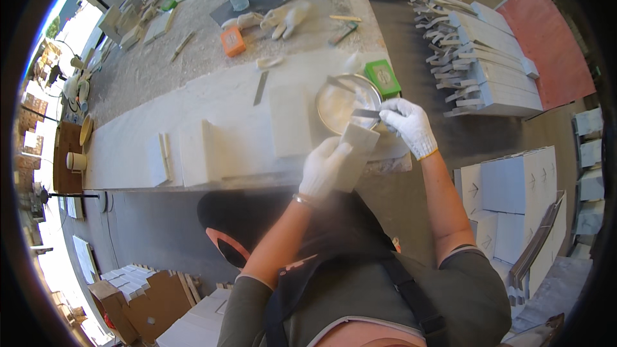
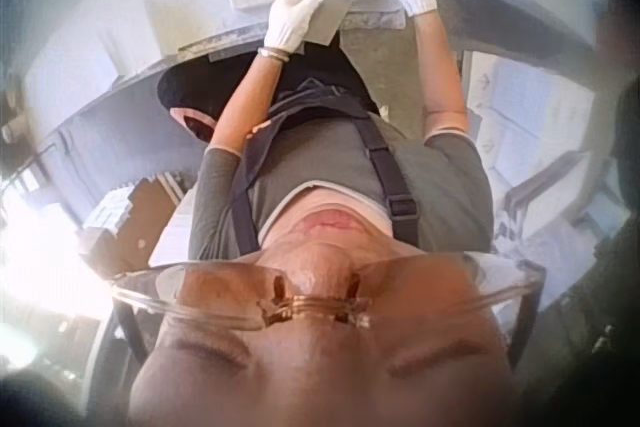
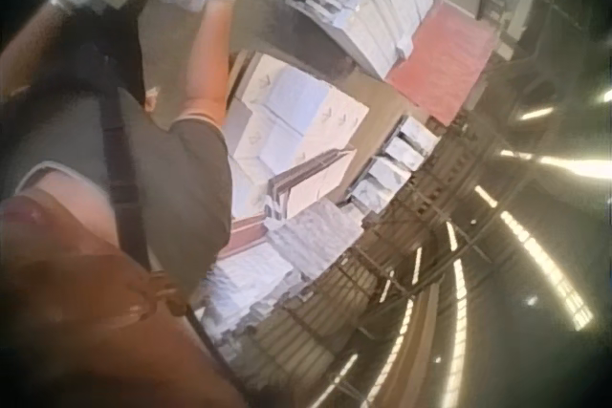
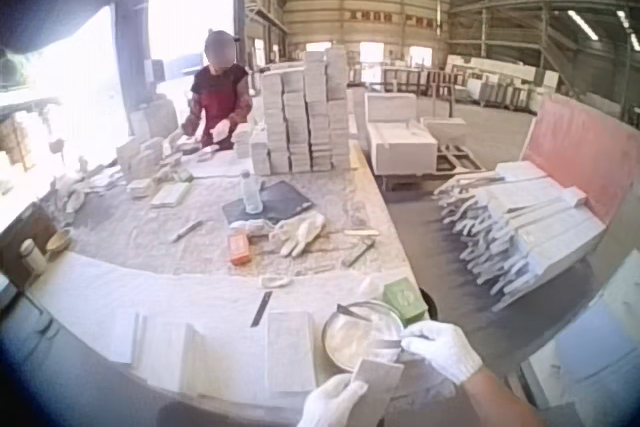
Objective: The person applies a white paste to the edges of rectangular white tiles using a small metal spatula, then wipes the edges with a green sponge. The tiles are handled one at a time and placed back on the workbench after treatment.
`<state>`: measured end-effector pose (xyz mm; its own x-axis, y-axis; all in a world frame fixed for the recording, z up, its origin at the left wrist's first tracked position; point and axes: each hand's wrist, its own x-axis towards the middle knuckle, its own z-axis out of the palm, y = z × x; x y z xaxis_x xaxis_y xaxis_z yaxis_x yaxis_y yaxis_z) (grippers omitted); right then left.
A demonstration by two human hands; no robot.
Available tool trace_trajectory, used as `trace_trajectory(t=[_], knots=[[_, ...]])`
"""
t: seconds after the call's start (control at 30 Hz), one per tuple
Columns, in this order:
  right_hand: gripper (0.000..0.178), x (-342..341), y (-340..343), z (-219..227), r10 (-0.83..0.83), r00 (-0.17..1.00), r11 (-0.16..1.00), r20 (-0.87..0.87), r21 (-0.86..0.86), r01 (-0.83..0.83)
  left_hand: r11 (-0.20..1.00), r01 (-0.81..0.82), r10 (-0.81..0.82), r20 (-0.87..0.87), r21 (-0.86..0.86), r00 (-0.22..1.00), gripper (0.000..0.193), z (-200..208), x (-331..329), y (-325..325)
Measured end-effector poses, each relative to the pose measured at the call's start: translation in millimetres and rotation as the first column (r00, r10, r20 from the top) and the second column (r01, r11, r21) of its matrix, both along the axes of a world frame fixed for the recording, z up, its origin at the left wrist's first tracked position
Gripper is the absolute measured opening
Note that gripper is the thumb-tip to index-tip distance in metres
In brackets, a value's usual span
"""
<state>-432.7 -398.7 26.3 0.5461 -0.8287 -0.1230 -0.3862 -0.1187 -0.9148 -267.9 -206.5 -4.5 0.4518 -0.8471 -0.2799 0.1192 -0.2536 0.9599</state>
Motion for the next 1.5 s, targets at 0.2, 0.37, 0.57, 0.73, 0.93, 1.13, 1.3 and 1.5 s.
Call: trace_trajectory(t=[0.2, 0.37, 0.57, 0.73, 0.93, 1.13, 1.3, 1.5], knots=[[0.018, 3.9, -2.3, -1.8, 0.042, 0.998, 0.999, 0.048, 0.032, -0.044, 0.999, 0.007, -0.008, 0.011, 0.044, 1.000, 0.045, -4.2, 0.5, -1.6], [0.019, 9.3, -4.0, 0.5, 0.043, 0.998, 0.999, -0.046, -0.018, -0.044, 0.997, 0.012, -0.010, -0.028, 0.070, 1.000, 0.046, 4.8, 0.6, -2.2], [0.019, 12.4, -9.7, 2.2, 0.080, 0.995, 0.994, -0.054, 0.073, -0.076, 0.999, -0.020, 0.022, -0.057, 0.040, 0.998, 0.039, 5.0, -1.8, -2.7], [0.019, 10.1, -7.0, 14.0, 0.043, 0.998, 0.972, 0.034, 0.231, -0.050, 0.998, 0.000, 0.003, -0.041, 0.064, 0.999, 0.043, 3.0, -1.2, -2.5], [0.019, 5.6, 1.5, 33.0, -0.012, 0.999, 0.968, 0.048, 0.249, -0.001, 0.998, -0.015, 0.016, -0.023, 0.062, 1.000, 0.039, 0.2, -1.6, -2.2], [0.018, 4.2, 5.2, 42.2, 0.016, 0.997, 0.971, 0.079, 0.235, -0.034, 0.998, -0.022, 0.023, -0.006, 0.052, 1.000, 0.040, 2.1, -1.1, -3.4], [0.018, 3.4, 8.0, 46.3, 0.033, 0.998, 0.979, 0.060, 0.198, -0.044, 0.998, -0.027, 0.029, -0.038, 0.054, 0.999, 0.041, 5.8, -1.8, -2.6], [0.018, 4.5, 10.7, 48.8, 0.055, 0.998, 0.988, 0.027, 0.144, -0.058, 0.998, -0.042, 0.044, -0.039, 0.057, 0.998, 0.040, 6.2, -2.5, -2.9]])
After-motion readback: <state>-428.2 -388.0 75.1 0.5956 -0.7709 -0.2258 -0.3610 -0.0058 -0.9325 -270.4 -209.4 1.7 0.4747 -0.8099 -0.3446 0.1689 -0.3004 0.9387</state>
